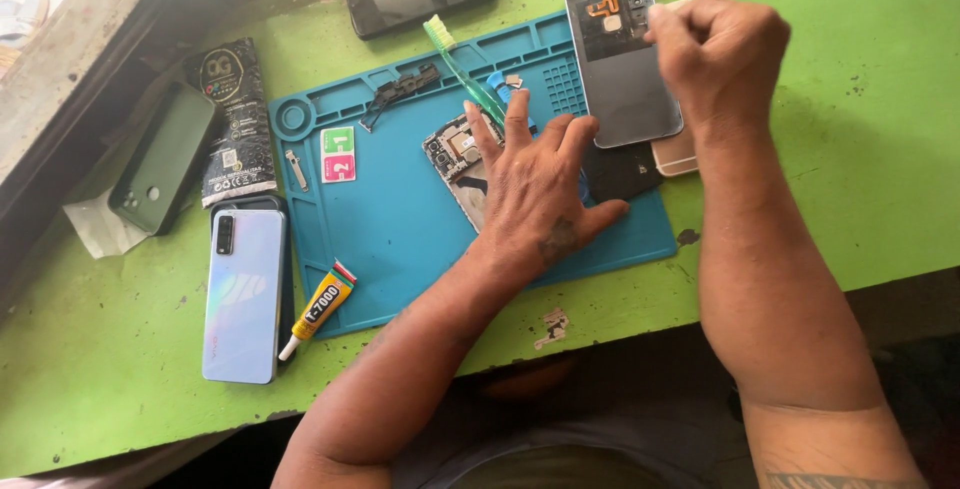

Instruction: The person removes the back cover of a smartphone, then uses a screwdriver to unscrew and remove the battery and motherboard. The components are placed on a blue mat on the workbench.

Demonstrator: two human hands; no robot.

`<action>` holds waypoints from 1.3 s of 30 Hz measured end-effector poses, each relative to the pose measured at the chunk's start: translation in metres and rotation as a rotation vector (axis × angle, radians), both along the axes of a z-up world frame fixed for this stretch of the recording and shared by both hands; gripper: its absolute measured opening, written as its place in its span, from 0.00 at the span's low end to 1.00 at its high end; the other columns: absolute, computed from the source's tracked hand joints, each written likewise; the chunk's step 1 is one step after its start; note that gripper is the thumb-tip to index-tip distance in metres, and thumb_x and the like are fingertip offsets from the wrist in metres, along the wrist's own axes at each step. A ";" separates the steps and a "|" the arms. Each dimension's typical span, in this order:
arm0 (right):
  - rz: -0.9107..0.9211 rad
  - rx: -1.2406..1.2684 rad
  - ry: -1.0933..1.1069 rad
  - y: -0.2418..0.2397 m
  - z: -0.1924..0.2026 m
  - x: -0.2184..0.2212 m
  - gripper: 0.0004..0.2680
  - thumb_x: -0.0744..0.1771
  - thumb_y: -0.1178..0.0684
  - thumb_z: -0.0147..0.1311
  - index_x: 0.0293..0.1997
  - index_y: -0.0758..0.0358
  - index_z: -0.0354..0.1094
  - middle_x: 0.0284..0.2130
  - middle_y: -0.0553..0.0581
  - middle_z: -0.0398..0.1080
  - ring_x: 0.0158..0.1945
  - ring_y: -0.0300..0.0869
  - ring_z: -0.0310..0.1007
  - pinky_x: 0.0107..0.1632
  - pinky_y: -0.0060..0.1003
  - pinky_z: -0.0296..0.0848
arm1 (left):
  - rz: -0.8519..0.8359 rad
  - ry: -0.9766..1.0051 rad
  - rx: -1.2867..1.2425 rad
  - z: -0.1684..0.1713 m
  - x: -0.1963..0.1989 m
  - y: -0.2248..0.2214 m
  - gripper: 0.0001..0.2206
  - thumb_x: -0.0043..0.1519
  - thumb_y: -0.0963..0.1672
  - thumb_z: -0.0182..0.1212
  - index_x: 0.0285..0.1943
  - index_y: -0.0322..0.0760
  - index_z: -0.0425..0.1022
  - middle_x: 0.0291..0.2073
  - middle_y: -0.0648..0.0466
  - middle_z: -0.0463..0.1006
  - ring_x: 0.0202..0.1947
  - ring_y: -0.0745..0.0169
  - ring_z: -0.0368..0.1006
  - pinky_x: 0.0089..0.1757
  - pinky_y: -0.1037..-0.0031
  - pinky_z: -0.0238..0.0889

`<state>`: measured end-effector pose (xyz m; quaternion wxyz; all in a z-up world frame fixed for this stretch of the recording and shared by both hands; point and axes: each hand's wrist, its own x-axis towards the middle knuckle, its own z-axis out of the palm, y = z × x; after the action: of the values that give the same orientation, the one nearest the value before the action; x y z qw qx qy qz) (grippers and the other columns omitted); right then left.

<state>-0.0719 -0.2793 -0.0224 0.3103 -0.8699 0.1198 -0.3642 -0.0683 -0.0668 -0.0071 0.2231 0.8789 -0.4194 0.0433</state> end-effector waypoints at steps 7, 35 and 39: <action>-0.039 -0.059 0.094 0.008 -0.010 0.002 0.09 0.69 0.52 0.66 0.29 0.60 0.80 0.19 0.47 0.72 0.22 0.35 0.66 0.24 0.36 0.63 | -0.011 0.017 0.000 -0.002 -0.002 0.001 0.40 0.42 0.56 0.78 0.63 0.46 0.63 0.43 0.58 0.82 0.66 0.22 0.59 0.62 0.15 0.26; 0.029 0.084 0.043 0.029 0.010 -0.004 0.08 0.69 0.52 0.64 0.31 0.61 0.80 0.18 0.45 0.69 0.25 0.34 0.65 0.29 0.35 0.67 | -0.099 0.161 -0.074 0.042 -0.001 0.041 0.47 0.38 0.52 0.76 0.70 0.43 0.57 0.46 0.51 0.81 0.54 0.40 0.64 0.66 0.23 0.25; 0.149 0.192 0.002 0.032 0.014 -0.006 0.09 0.71 0.58 0.60 0.30 0.65 0.75 0.19 0.53 0.70 0.21 0.37 0.68 0.30 0.35 0.73 | -0.072 0.157 -0.194 0.043 -0.002 0.044 0.45 0.41 0.51 0.75 0.69 0.44 0.57 0.46 0.50 0.84 0.61 0.38 0.62 0.66 0.23 0.25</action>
<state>-0.0779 -0.2477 -0.0084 0.4182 -0.8431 0.0893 -0.3260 -0.0700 -0.0227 0.0364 0.3406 0.8383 -0.4256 0.0069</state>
